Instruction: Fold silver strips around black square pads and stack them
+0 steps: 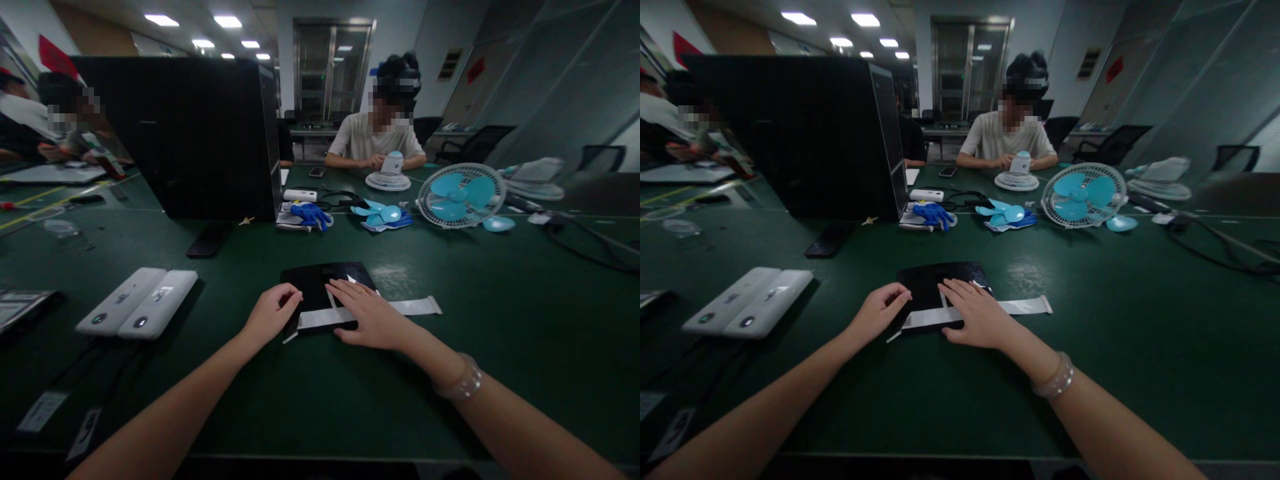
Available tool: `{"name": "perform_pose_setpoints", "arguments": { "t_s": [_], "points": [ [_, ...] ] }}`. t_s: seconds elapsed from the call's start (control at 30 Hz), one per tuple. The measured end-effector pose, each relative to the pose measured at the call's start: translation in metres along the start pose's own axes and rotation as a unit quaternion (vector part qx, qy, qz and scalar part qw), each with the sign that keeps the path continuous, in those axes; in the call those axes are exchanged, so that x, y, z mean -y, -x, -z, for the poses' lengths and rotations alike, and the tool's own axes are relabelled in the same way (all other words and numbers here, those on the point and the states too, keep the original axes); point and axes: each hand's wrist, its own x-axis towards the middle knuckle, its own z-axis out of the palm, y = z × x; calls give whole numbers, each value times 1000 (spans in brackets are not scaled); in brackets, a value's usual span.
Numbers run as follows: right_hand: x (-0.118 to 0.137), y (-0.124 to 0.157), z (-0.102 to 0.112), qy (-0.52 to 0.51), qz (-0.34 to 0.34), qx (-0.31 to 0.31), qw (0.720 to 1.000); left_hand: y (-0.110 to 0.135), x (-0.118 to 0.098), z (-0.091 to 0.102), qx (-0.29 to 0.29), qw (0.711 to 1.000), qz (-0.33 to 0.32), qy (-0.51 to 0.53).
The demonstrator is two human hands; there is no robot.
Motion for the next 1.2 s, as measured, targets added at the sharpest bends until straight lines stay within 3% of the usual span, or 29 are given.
{"name": "perform_pose_setpoints", "arguments": {
  "t_s": [0.4,0.53,0.7,0.87,1.0,1.07,1.2],
  "points": [
    [-10,-3,2,61,-7,-33,998,1,-2,3,-9,1000,11,-1],
    [-43,-1,5,86,-80,-37,992,2,-4,5,3,1000,18,-2],
    [-116,14,16,73,-248,-15,966,3,-5,8,18,1000,26,4],
    [-199,53,37,50,-372,-5,927,2,-5,9,24,999,26,7],
    [-246,102,55,29,-476,-11,879,3,-5,10,26,999,21,3],
    [-260,131,60,29,-537,-19,843,3,-5,11,30,999,18,3],
    [-278,190,55,9,-664,-89,743,3,-5,10,37,999,22,-1]
  ]
}}
